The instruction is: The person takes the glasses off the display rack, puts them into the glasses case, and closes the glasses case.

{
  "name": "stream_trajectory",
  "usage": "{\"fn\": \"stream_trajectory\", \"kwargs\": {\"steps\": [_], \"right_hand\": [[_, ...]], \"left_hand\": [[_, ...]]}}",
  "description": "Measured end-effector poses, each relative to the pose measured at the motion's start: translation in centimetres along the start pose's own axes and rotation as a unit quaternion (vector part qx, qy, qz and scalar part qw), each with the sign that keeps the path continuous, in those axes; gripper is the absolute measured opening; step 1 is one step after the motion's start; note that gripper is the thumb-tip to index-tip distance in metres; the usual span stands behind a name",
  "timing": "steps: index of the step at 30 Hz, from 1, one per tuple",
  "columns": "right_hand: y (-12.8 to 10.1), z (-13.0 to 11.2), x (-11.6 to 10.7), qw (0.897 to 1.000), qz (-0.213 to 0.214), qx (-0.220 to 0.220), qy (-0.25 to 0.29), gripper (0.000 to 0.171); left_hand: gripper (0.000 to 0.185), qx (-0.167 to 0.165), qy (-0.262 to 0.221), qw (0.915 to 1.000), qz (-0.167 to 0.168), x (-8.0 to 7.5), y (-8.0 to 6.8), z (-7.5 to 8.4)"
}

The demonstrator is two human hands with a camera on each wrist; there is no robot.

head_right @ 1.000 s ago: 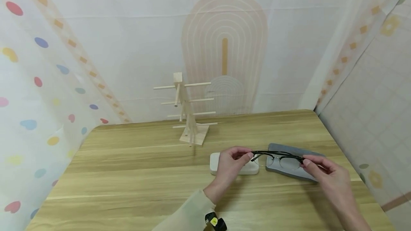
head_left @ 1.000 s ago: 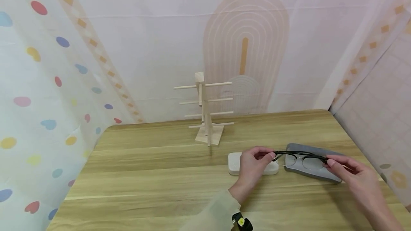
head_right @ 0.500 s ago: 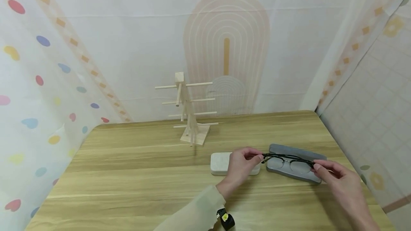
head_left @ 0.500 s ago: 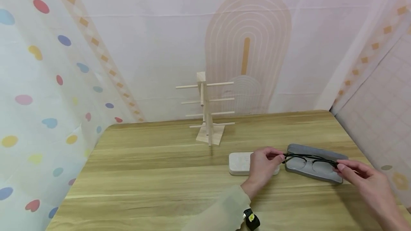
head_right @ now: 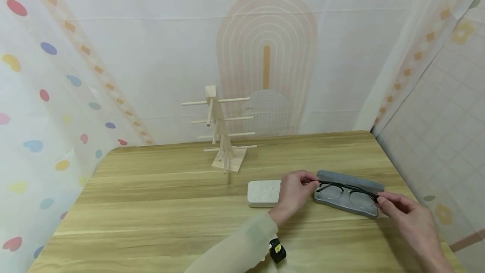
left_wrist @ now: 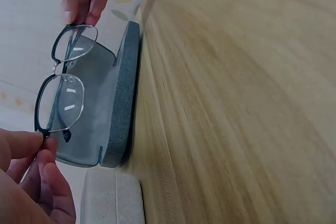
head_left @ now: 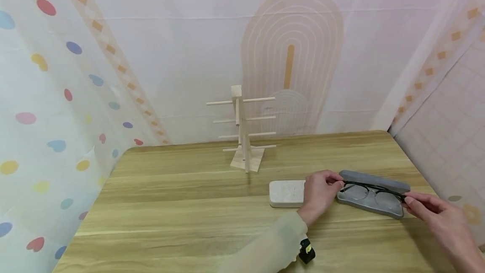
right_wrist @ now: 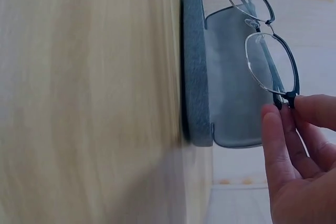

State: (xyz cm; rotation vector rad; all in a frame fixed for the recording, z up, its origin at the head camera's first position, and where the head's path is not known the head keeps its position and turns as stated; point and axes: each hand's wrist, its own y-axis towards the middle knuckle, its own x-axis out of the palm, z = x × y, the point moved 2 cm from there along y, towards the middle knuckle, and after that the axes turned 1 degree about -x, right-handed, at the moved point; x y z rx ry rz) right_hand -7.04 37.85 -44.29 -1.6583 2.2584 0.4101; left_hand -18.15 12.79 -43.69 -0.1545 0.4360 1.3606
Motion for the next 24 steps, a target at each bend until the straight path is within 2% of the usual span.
{"fn": "stream_trajectory", "kwargs": {"steps": [6,12,15,19,24], "right_hand": [[0.3,0.6,-0.4,1.000,0.000,-0.007,-0.027,0.012],[0.8,0.8,-0.8,0.997,-0.005,0.008,-0.071,0.012],[0.9,0.7,-1.0,0.995,-0.004,0.012,-0.098,0.019],[1.2,0.6,-1.0,0.989,-0.004,0.013,-0.149,0.038],[1.8,0.6,-1.0,0.978,0.000,0.000,-0.206,0.045]], "left_hand": [[0.008,-0.001,0.040,0.9991,-0.018,0.4,0.6,0.0],[0.011,-0.020,0.080,0.9960,-0.035,0.5,1.0,0.4],[0.012,-0.002,0.124,0.9912,-0.045,0.6,1.3,0.6],[0.011,0.020,0.185,0.9809,-0.055,0.6,1.8,0.6],[0.011,0.008,0.223,0.9718,-0.075,0.6,2.5,0.5]]}}
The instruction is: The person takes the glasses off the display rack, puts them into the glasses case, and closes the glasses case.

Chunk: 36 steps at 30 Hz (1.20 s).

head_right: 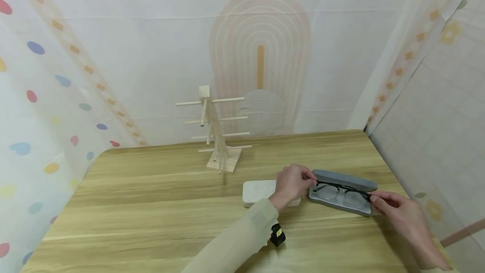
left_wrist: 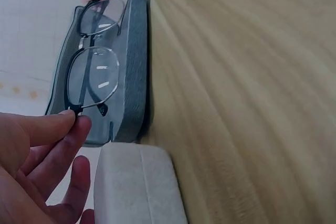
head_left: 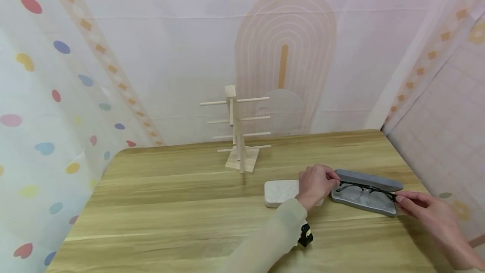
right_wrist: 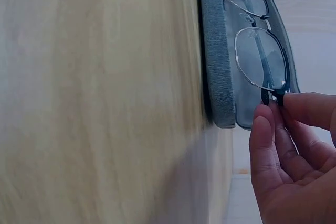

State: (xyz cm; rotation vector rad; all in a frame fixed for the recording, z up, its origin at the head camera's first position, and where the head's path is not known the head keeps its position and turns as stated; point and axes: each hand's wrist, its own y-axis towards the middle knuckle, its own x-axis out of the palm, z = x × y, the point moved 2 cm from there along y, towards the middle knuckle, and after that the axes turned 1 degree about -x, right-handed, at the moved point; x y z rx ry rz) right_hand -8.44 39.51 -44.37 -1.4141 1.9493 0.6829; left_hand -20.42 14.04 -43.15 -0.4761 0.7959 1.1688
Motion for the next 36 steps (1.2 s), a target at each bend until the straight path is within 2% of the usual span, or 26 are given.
{"fn": "stream_trajectory", "kwargs": {"steps": [7,14,19,25,36], "right_hand": [[0.6,0.0,0.2,0.999,-0.013,-0.017,-0.032,0.041],[1.1,0.0,0.5,0.999,-0.037,-0.017,-0.008,0.039],[1.1,0.3,0.7,0.999,-0.029,-0.035,-0.001,0.033],[1.1,0.5,0.9,0.998,-0.016,-0.058,-0.024,0.029],[1.6,0.7,0.9,0.998,-0.027,-0.037,-0.038,0.032]], "left_hand": [[0.011,-0.018,0.027,0.9993,-0.018,0.0,0.6,-0.3],[0.013,-0.025,0.041,0.9985,-0.026,0.2,0.9,-0.6],[0.015,-0.026,0.046,0.9981,-0.032,0.4,1.1,-0.6],[0.015,-0.038,0.045,0.9976,-0.036,0.6,1.3,-0.6],[0.011,-0.039,0.040,0.9970,-0.054,0.1,1.4,-0.8]]}}
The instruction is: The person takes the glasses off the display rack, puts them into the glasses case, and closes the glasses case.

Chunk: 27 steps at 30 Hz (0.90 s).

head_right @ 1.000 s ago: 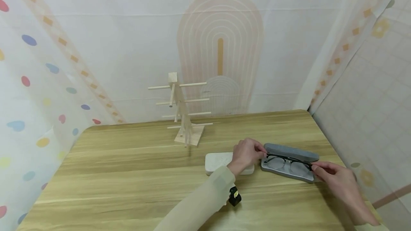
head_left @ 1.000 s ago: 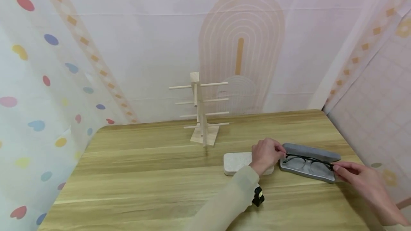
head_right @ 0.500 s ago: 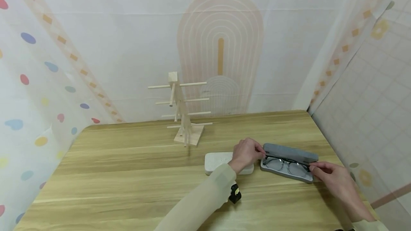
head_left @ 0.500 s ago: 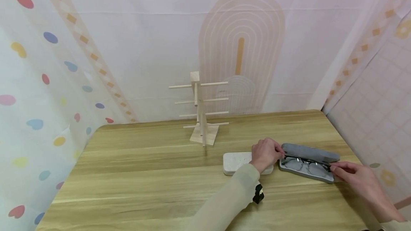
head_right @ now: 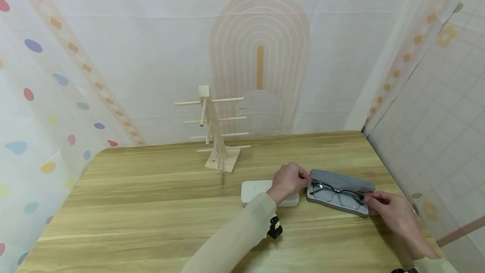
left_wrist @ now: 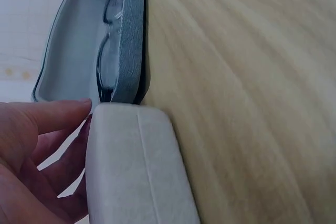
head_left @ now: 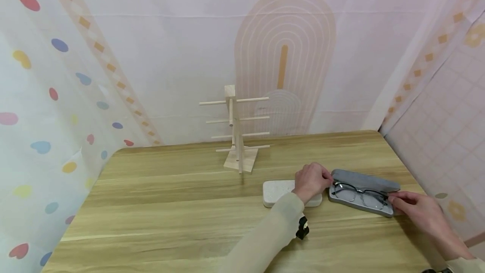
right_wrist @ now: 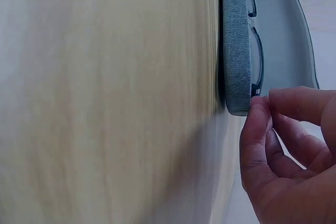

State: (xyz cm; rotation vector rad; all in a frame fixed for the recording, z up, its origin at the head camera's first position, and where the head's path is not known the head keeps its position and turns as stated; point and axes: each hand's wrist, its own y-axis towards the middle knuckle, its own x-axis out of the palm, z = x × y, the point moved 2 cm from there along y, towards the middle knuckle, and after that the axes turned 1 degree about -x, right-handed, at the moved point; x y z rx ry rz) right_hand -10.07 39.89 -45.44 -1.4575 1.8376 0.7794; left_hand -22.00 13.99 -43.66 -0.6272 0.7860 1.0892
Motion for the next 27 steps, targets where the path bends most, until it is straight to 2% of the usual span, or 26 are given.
{"fn": "stream_trajectory", "kwargs": {"steps": [7,10,14,17,19,22,27], "right_hand": [[-0.1,0.2,-0.4,0.999,-0.016,0.019,0.029,0.037],[-0.3,0.1,-0.7,0.996,-0.012,0.039,0.079,0.039],[-0.6,0.0,-1.0,0.987,0.010,0.062,0.150,0.049],[-0.7,0.1,-1.0,0.983,0.016,0.046,0.179,0.055],[-0.7,0.2,-0.8,0.977,0.005,0.028,0.210,0.056],[-0.5,0.1,-0.5,0.973,-0.028,0.007,0.227,0.058],[-0.1,-0.1,-0.1,0.971,-0.082,0.022,0.224,0.068]], "left_hand": [[0.008,0.010,-0.047,0.9987,0.018,-0.7,0.0,-0.6],[0.009,-0.002,-0.081,0.9962,0.031,-1.0,0.0,-0.7],[0.015,-0.004,-0.132,0.9906,0.035,-1.2,0.0,-0.5],[0.023,0.007,-0.162,0.9864,0.026,-1.0,0.1,-0.4],[0.027,0.011,-0.175,0.9844,0.016,-0.8,0.1,-0.3],[0.031,0.007,-0.184,0.9829,0.000,-0.5,0.1,-0.2],[0.033,-0.008,-0.165,0.9859,-0.028,-0.1,0.1,-0.1]]}}
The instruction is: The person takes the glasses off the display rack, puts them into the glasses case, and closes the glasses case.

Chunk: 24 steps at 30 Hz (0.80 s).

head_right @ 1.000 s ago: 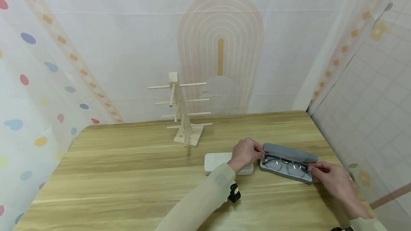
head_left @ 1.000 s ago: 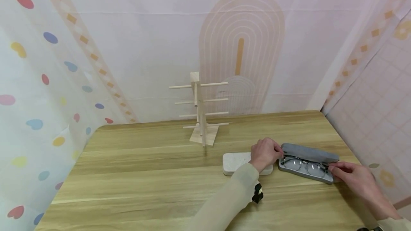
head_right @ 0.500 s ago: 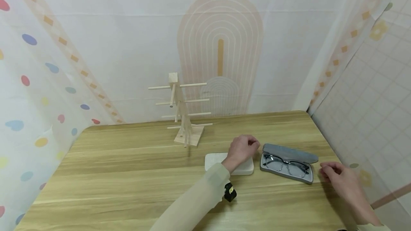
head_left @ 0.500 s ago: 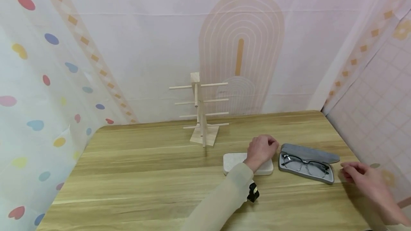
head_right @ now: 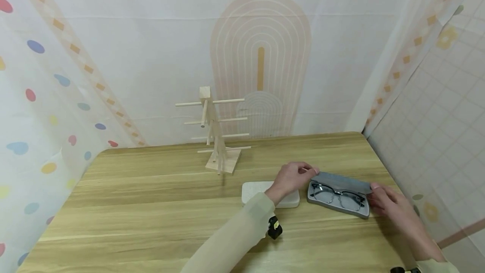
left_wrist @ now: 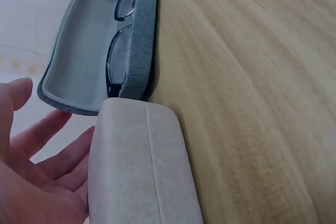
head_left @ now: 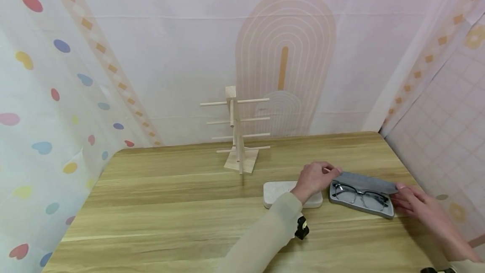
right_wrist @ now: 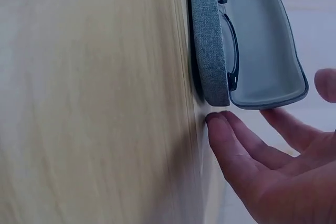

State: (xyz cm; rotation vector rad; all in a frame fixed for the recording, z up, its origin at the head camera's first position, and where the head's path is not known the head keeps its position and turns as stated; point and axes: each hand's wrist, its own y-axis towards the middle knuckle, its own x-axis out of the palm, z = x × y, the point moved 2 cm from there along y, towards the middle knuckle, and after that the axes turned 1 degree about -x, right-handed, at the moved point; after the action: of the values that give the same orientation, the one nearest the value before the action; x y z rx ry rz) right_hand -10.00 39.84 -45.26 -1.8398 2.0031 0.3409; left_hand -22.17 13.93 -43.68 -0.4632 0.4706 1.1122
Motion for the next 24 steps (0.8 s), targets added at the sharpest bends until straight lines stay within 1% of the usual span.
{"fn": "stream_trajectory", "kwargs": {"steps": [3,7,12,14,22,24], "right_hand": [[0.2,0.0,0.0,1.000,-0.008,0.009,0.007,0.069],[0.3,0.0,-0.1,1.000,-0.012,0.016,0.015,0.068],[0.5,-0.1,-0.2,0.999,-0.027,0.045,0.005,0.073],[0.6,0.0,-0.3,0.998,-0.037,0.048,0.001,0.074],[0.5,0.8,-0.7,0.998,-0.060,0.015,-0.005,0.064],[0.5,1.0,-0.8,0.998,-0.066,0.017,0.001,0.057]], "left_hand": [[0.032,-0.001,0.010,0.9999,-0.008,0.1,0.0,0.1],[0.027,0.003,0.008,0.9999,-0.011,0.3,0.0,0.2],[0.026,0.005,0.000,0.9998,-0.022,0.3,0.0,0.0],[0.024,0.007,-0.007,0.9996,-0.027,0.3,0.0,0.0],[0.018,0.033,-0.017,0.9987,-0.035,0.0,0.0,-0.2],[0.018,0.035,-0.018,0.9985,-0.038,-0.1,0.0,-0.2]]}}
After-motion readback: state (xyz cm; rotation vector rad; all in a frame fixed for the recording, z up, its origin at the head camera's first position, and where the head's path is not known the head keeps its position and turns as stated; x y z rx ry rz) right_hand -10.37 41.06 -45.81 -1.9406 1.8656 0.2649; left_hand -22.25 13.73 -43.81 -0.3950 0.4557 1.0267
